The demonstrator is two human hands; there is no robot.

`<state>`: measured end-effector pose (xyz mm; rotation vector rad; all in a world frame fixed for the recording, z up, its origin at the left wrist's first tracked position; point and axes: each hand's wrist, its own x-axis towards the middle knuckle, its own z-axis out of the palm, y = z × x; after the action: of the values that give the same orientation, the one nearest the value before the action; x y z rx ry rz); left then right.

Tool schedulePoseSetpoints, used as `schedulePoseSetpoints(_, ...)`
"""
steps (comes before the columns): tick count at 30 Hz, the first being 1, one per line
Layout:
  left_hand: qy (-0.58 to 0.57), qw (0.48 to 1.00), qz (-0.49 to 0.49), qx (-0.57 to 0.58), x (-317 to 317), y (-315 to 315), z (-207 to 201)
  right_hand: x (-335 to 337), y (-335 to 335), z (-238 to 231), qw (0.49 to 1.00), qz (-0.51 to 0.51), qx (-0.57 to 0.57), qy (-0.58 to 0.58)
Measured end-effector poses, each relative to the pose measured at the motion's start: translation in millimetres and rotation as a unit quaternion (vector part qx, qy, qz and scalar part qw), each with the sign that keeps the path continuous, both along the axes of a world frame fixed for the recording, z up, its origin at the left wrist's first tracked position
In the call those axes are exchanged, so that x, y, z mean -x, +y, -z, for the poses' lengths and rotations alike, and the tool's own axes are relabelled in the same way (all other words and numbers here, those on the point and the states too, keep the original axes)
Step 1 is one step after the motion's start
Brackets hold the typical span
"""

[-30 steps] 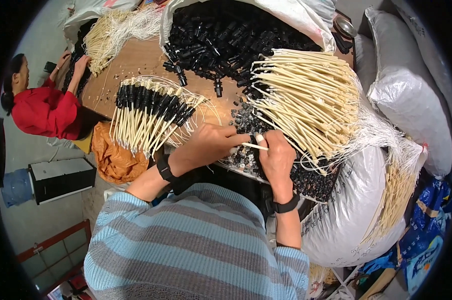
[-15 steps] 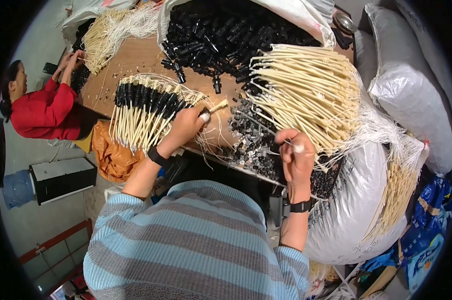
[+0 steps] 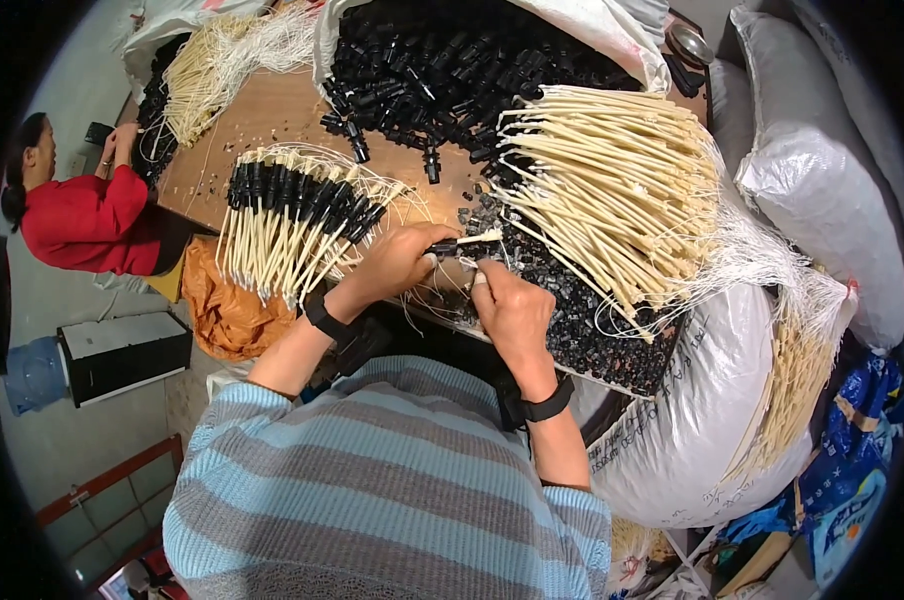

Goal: The person assembles components by hand by threading white cords through black plastic pieces and attaching small metal clips. They then gather the completed assemblies and place them into a large white bag.

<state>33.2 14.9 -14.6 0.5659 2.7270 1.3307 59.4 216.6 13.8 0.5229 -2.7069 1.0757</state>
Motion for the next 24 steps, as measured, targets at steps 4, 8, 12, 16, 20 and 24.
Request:
schedulePoseSetpoints(4, 0.028, 0.999, 0.009, 0.026, -2, -1, -3, 4, 2, 0, 1.0, 0.014, 0.001, 0.006)
schedulePoseSetpoints(8, -0.004, 0.998, 0.042, 0.049, -1, 7, -22, 4, 0, 3, 1.0, -0.009, 0.009, 0.022)
schedulePoseSetpoints(12, -0.001, 0.994, 0.078, 0.07, -1, 10, -21, 4, -3, 3, 0.999, -0.032, 0.006, -0.03)
schedulePoseSetpoints(16, -0.111, 0.987, 0.104, 0.053, -2, 12, -33, 1, -4, -7, 0.989, -0.111, 0.039, -0.085)
schedulePoseSetpoints(20, -0.08, 0.987, 0.12, -0.065, 3, 11, -30, -1, -5, 0, 0.995, -0.083, 0.031, -0.043)
schedulePoseSetpoints(24, 0.073, 0.986, 0.065, -0.133, 2, 8, -26, -1, -3, 3, 0.996, -0.068, 0.023, -0.046)
